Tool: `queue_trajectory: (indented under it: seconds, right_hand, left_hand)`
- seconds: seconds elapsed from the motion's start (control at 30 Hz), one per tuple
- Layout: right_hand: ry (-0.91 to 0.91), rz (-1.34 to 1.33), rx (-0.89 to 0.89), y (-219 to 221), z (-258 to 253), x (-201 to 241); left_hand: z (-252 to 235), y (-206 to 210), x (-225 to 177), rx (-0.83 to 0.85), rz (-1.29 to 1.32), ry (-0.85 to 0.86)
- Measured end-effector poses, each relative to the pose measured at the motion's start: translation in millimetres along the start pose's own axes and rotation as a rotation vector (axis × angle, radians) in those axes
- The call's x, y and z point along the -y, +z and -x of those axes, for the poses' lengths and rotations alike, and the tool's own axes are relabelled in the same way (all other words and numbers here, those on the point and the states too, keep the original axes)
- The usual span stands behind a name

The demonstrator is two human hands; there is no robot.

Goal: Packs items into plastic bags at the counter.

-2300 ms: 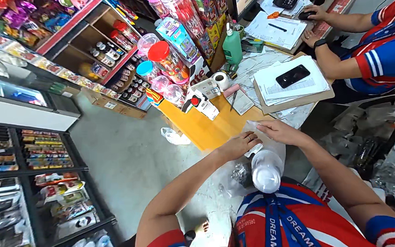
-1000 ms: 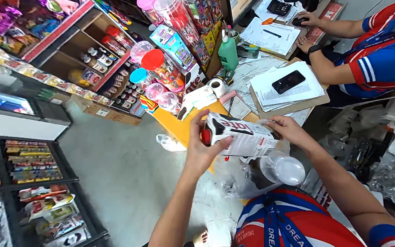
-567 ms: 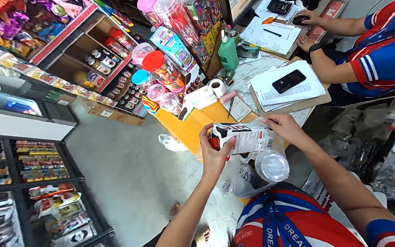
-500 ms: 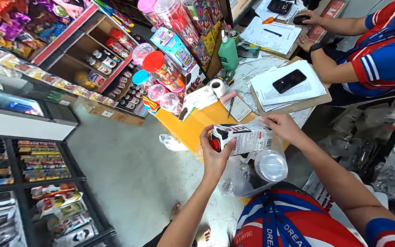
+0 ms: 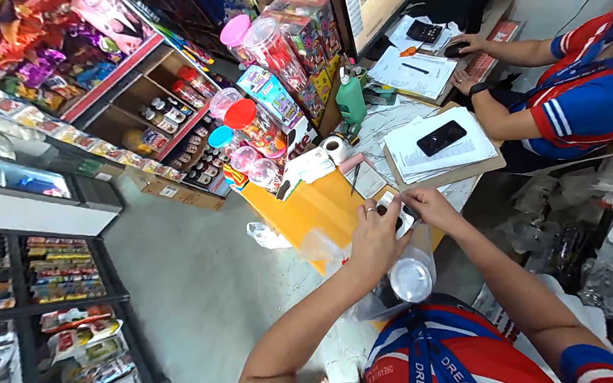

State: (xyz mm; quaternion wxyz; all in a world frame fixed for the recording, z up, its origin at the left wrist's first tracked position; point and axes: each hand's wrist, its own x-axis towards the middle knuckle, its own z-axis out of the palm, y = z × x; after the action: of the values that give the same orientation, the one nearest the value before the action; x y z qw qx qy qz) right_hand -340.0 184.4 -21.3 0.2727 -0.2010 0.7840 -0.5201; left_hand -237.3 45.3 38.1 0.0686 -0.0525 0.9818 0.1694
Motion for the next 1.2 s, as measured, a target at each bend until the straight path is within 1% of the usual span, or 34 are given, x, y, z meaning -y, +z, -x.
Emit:
queue_trajectory:
  seconds: [0.13, 0.23, 0.33, 0.4, 0.5, 0.63, 0.7, 0.8, 0.83, 0.9, 0.97, 1.0, 1.1, 1.17, 1.2]
  right_hand:
    - [0.007, -0.059, -0.059, 0.2, -4.2, -8.1]
    - [0.002, -0.037, -0.01, -6.2, -5.1, -11.3]
    - [0.028, -0.006, 0.042, -8.3, 1.0, -14.2]
    - [0.014, -0.003, 0.028, -3.9, 3.1, -13.7]
    - [-0.017, -0.014, -0.04, 9.0, 2.9, -4.9]
    - [0.018, -0.01, -0.043, 14.0, -4.1, -9.5]
    - [0.021, -0.025, -0.036, 14.3, -4.5, -14.3]
    - [0.002, -0.051, -0.026, 19.2, -6.6, -18.9]
    - [-0.003, -0.053, -0.014, 21.5, -7.0, -19.9]
    - [-0.011, -0.037, 0.011, 24.8, -7.1, -21.7]
    - [-0.004, -0.026, 0.028, 25.3, -6.1, -23.8]
    - [-0.001, -0.02, 0.028, 25.3, -5.9, -24.3]
    - [0.007, 0.015, 0.037, 25.4, -5.4, -23.5]
    - [0.018, 0.045, 0.04, 25.1, -5.1, -22.2]
    - [0.02, 0.051, 0.039, 25.0, -4.4, -22.1]
  left_hand:
    - [-14.7, 8.3, -0.6, 0.166, -0.04, -0.015]
    - [-8.6, 14.5, 0.7, 0.15, -0.062, -0.002]
    - [4.9, 11.6, -3.3, 0.17, -0.122, -0.008]
    - [7.8, 9.7, -6.1, 0.204, -0.149, -0.025]
    - [-0.1, 15.0, -3.2, 0.232, -0.127, -0.025]
    - [1.6, 25.2, 10.6, 0.279, -0.091, -0.039]
    - [6.7, 27.5, 16.9, 0.257, -0.067, 0.0]
    - [7.3, 22.3, 35.7, 0.246, 0.071, 0.105]
    - [7.2, 16.8, 42.6, 0.261, 0.123, 0.095]
    - [10.6, 6.2, 56.8, 0.273, 0.178, 0.022]
    - [18.5, 2.6, 68.7, 0.314, 0.133, -0.05]
    - [22.4, 2.5, 71.0, 0.375, 0.096, -0.091]
    - [27.9, 17.1, 68.6, 0.592, -0.019, -0.234]
    - [28.2, 32.7, 70.6, 0.641, -0.035, -0.265]
    - [29.3, 36.2, 72.3, 0.625, -0.027, -0.253]
